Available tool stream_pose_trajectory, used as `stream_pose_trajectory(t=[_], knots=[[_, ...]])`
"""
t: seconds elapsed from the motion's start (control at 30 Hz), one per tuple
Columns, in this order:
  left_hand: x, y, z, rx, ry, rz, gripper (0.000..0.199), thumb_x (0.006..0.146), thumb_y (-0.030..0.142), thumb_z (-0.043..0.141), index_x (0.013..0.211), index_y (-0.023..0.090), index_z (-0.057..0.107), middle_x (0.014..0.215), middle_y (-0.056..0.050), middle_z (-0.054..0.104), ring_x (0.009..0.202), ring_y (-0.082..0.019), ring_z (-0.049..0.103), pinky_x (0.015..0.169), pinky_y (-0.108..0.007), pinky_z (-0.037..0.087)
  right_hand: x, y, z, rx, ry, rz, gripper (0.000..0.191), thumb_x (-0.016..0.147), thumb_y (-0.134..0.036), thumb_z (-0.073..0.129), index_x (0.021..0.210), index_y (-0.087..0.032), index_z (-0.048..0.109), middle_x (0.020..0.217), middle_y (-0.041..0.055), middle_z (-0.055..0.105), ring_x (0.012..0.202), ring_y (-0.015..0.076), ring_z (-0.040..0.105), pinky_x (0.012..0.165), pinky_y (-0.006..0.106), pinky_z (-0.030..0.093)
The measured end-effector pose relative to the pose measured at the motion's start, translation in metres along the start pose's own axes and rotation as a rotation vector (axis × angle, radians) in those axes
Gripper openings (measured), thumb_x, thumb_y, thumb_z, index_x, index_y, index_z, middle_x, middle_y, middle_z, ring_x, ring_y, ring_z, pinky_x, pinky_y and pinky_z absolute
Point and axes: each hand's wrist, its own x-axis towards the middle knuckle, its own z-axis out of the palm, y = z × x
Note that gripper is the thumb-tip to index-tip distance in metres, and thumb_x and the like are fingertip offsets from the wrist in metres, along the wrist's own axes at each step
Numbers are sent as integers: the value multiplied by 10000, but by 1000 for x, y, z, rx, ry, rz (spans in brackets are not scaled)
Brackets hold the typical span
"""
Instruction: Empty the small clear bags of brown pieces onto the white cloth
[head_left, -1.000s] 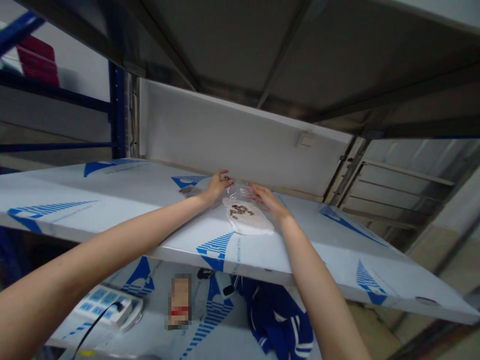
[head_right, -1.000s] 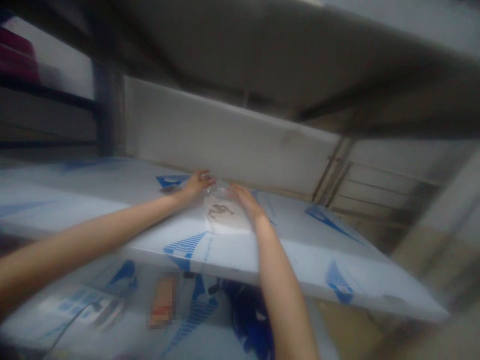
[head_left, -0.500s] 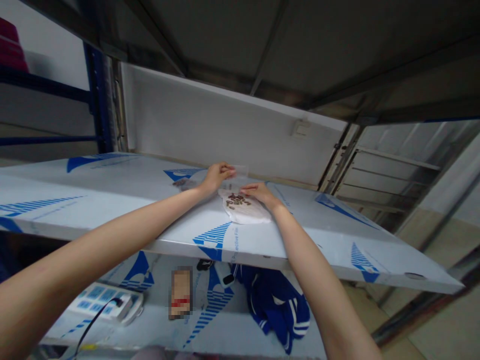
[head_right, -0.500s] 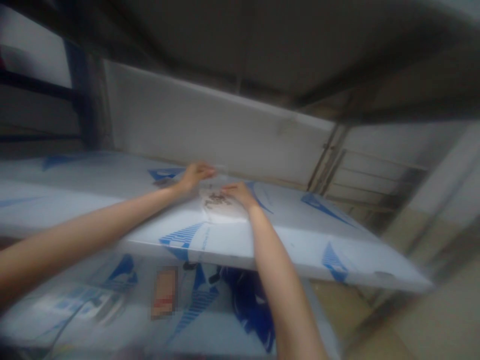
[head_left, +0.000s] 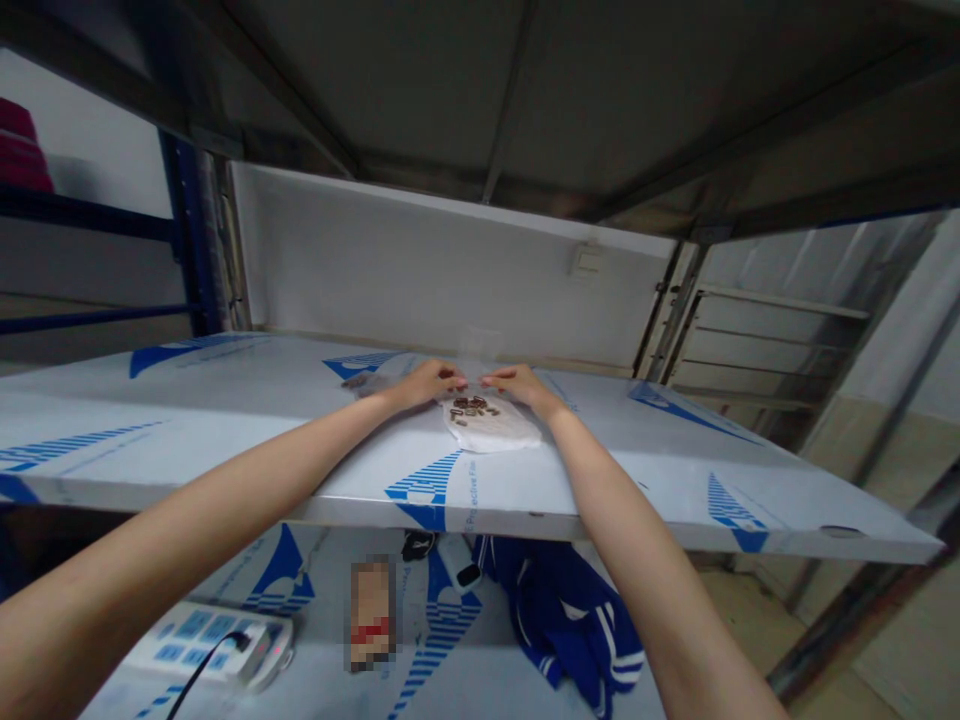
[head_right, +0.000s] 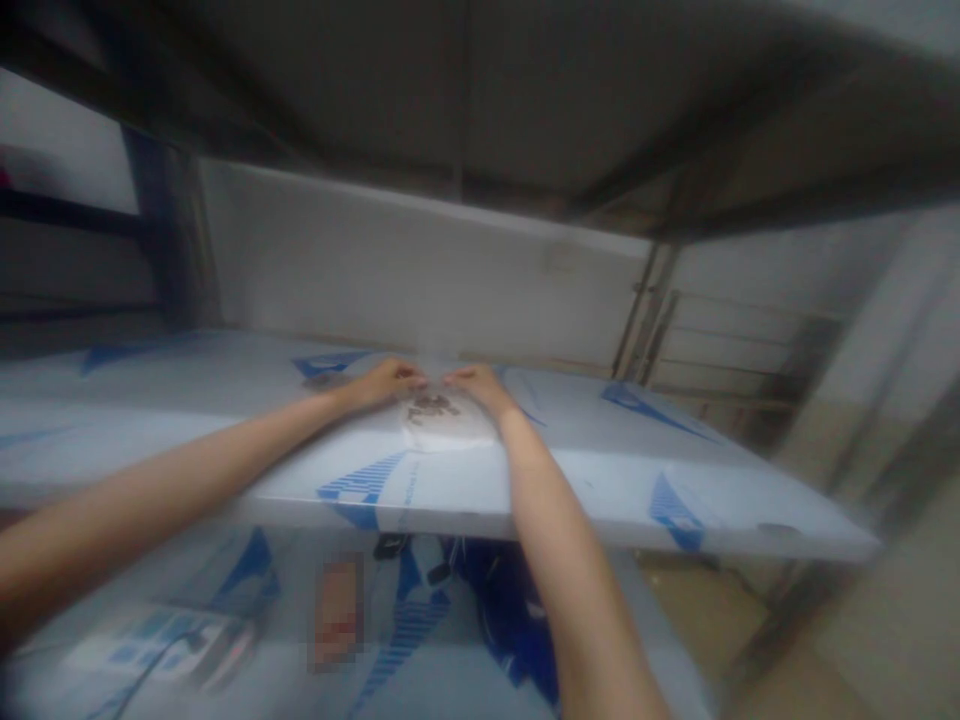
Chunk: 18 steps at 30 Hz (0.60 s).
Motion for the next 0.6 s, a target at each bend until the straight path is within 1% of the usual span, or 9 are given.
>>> stream_pose_trajectory(t=[0.1, 0.17, 0.27, 0.37, 0.47, 0.53, 0.6], knots=[[0, 1, -1, 4, 10, 11, 193, 766, 297, 572, 666, 166, 672, 635, -30, 644, 591, -144, 536, 582, -235, 359, 0, -4, -3, -22, -15, -30, 56, 695, -199, 686, 683, -158, 722, 743, 58, 711, 700, 156, 601, 750, 306, 438], [-1, 6, -3, 85, -8, 5, 231, 779, 314, 539, 684, 145, 664, 653, -35, 640, 614, -147, 532, 599, -240, 354, -1, -7, -5, -56, -59, -61, 72, 674, -211, 709, 716, -156, 727, 750, 55, 709, 707, 155, 597, 741, 301, 437], [-5, 20, -4, 214, -34, 22, 278, 803, 322, 482, 736, 116, 656, 737, -58, 654, 682, -157, 538, 641, -250, 360, -1, -11, -7, -90, -117, -86, 97, 653, -226, 719, 710, -148, 717, 705, 39, 689, 688, 150, 582, 705, 292, 431], [-10, 33, -1, 304, -26, 20, 252, 806, 259, 441, 716, 117, 628, 757, -61, 645, 708, -153, 535, 660, -248, 362, 0, -12, -7, -92, -118, -95, 128, 660, -258, 709, 704, -137, 700, 671, 26, 664, 669, 141, 564, 681, 284, 418], [-13, 41, 2, 348, -18, -4, 224, 794, 217, 431, 691, 124, 608, 747, -52, 637, 716, -153, 543, 661, -245, 367, 0, -13, -8, -99, -123, -105, 132, 661, -262, 703, 705, -138, 689, 684, 22, 657, 677, 137, 557, 684, 276, 411], [-15, 41, 3, 338, -39, -1, 225, 799, 222, 432, 736, 122, 624, 794, -57, 652, 752, -160, 560, 680, -245, 381, 0, -15, -8, -126, -128, -98, 103, 667, -242, 692, 683, -142, 675, 674, 18, 648, 673, 135, 549, 683, 269, 408], [-15, 38, 3, 291, -52, 29, 240, 805, 239, 452, 888, 116, 641, 907, -73, 668, 820, -166, 576, 718, -245, 400, -2, -18, -9, -163, -149, -87, 76, 672, -218, 679, 674, -143, 668, 671, 17, 643, 678, 132, 544, 692, 263, 405]])
